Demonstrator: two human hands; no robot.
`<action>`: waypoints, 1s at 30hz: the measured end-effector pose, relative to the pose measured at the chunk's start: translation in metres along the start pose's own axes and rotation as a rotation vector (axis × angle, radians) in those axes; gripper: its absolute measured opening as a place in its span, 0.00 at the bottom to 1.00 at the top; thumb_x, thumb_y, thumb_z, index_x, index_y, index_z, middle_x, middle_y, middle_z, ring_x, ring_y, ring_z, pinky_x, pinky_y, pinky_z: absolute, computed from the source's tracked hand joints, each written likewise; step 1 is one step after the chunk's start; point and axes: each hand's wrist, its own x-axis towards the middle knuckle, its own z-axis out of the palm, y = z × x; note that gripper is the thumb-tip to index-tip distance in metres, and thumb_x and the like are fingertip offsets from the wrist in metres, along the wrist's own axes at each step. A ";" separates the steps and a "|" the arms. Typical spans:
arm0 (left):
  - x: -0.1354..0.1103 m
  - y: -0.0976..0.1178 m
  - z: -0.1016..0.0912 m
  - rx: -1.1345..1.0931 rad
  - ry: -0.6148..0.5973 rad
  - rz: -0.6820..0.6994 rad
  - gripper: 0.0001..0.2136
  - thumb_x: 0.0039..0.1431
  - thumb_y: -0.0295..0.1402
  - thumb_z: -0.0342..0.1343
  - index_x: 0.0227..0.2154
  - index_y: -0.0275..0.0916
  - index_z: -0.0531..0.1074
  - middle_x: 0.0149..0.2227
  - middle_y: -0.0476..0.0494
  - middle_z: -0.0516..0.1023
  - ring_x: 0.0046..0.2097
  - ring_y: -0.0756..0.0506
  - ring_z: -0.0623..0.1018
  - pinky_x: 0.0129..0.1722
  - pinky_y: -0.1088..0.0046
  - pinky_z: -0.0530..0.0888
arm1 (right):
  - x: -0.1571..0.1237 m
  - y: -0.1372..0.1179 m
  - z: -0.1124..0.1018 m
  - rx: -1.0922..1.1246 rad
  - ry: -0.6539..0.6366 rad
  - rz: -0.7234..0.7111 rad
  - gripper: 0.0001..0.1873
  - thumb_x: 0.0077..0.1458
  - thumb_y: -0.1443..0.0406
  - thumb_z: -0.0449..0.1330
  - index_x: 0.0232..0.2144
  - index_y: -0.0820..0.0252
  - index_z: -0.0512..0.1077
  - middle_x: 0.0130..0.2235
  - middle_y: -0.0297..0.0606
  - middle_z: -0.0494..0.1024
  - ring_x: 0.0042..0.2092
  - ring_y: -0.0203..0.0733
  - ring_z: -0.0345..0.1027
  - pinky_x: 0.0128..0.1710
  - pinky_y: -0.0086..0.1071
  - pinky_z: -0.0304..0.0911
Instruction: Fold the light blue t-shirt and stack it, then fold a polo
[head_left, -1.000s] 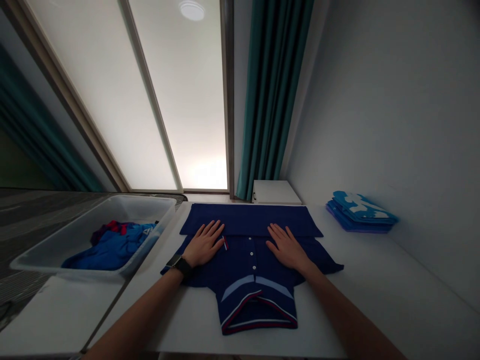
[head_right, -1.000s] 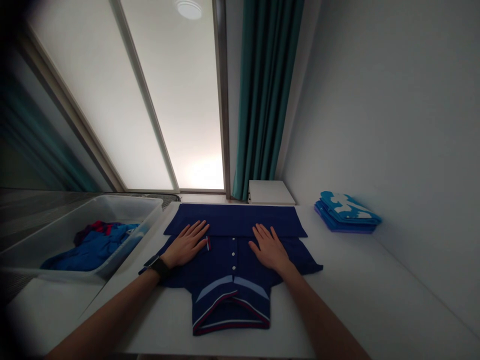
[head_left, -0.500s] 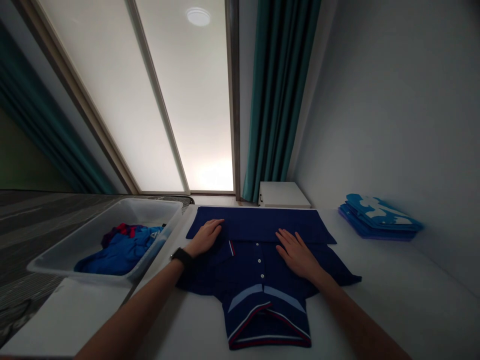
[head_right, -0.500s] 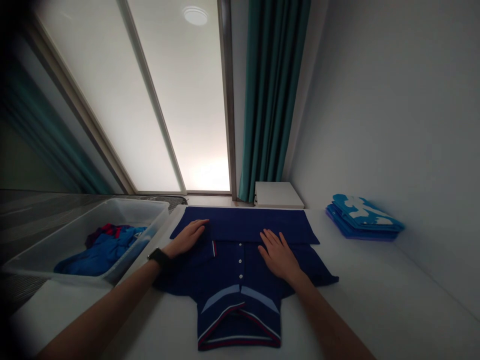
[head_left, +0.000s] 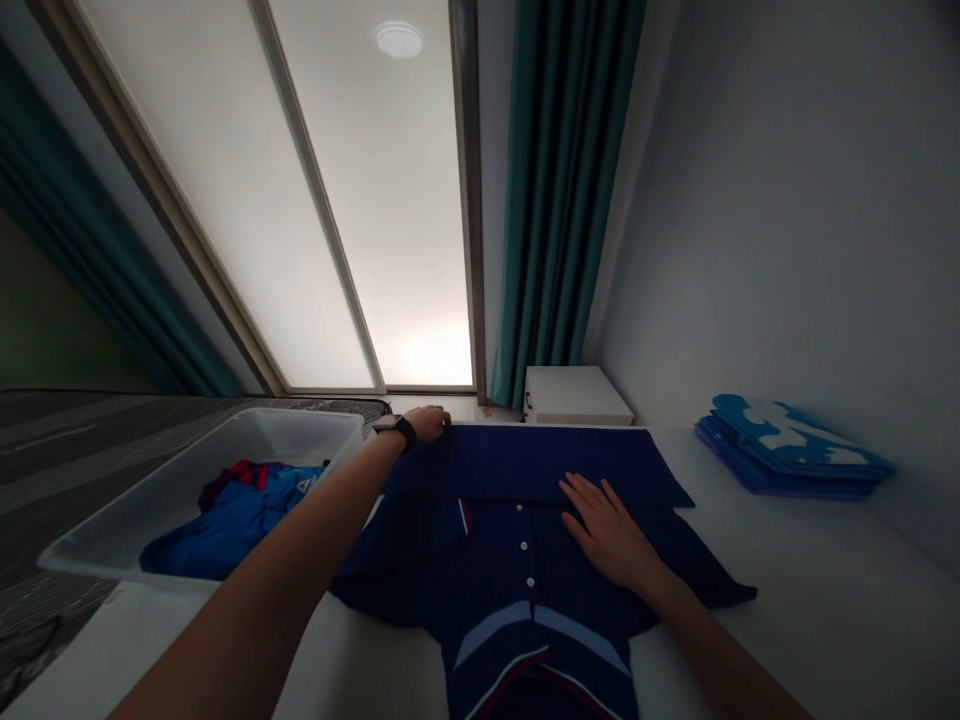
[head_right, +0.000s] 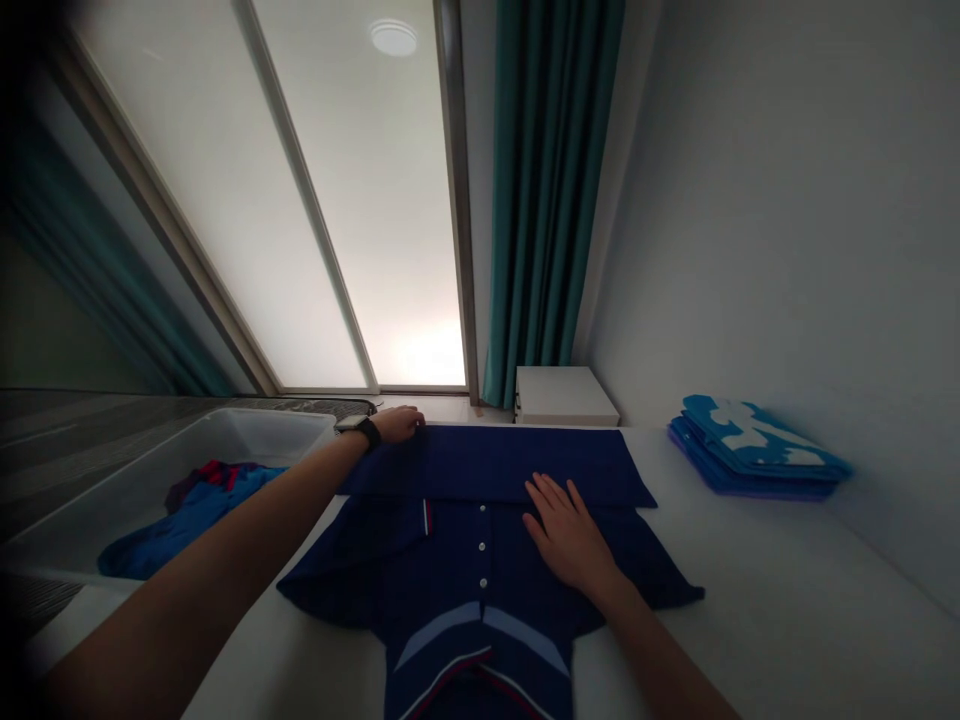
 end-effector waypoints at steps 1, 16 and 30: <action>0.002 -0.001 0.000 0.006 -0.012 0.001 0.17 0.53 0.28 0.50 0.45 0.43 0.75 0.48 0.42 0.76 0.50 0.42 0.75 0.50 0.66 0.70 | 0.000 0.000 0.000 0.000 0.002 -0.004 0.32 0.66 0.50 0.37 0.65 0.57 0.56 0.67 0.38 0.54 0.68 0.43 0.42 0.68 0.48 0.34; 0.015 -0.005 -0.007 -0.007 -0.098 -0.033 0.15 0.49 0.29 0.56 0.42 0.38 0.73 0.43 0.42 0.78 0.42 0.44 0.77 0.40 0.71 0.72 | -0.001 -0.009 -0.015 -0.001 -0.060 0.026 0.31 0.66 0.52 0.39 0.65 0.60 0.56 0.68 0.38 0.52 0.68 0.43 0.42 0.68 0.48 0.33; 0.006 -0.026 0.005 -0.047 -0.033 -0.012 0.12 0.57 0.36 0.51 0.39 0.38 0.76 0.39 0.42 0.80 0.42 0.43 0.78 0.41 0.72 0.71 | 0.000 -0.005 -0.009 0.046 -0.021 0.006 0.29 0.65 0.55 0.43 0.64 0.58 0.57 0.67 0.41 0.54 0.68 0.44 0.43 0.68 0.48 0.33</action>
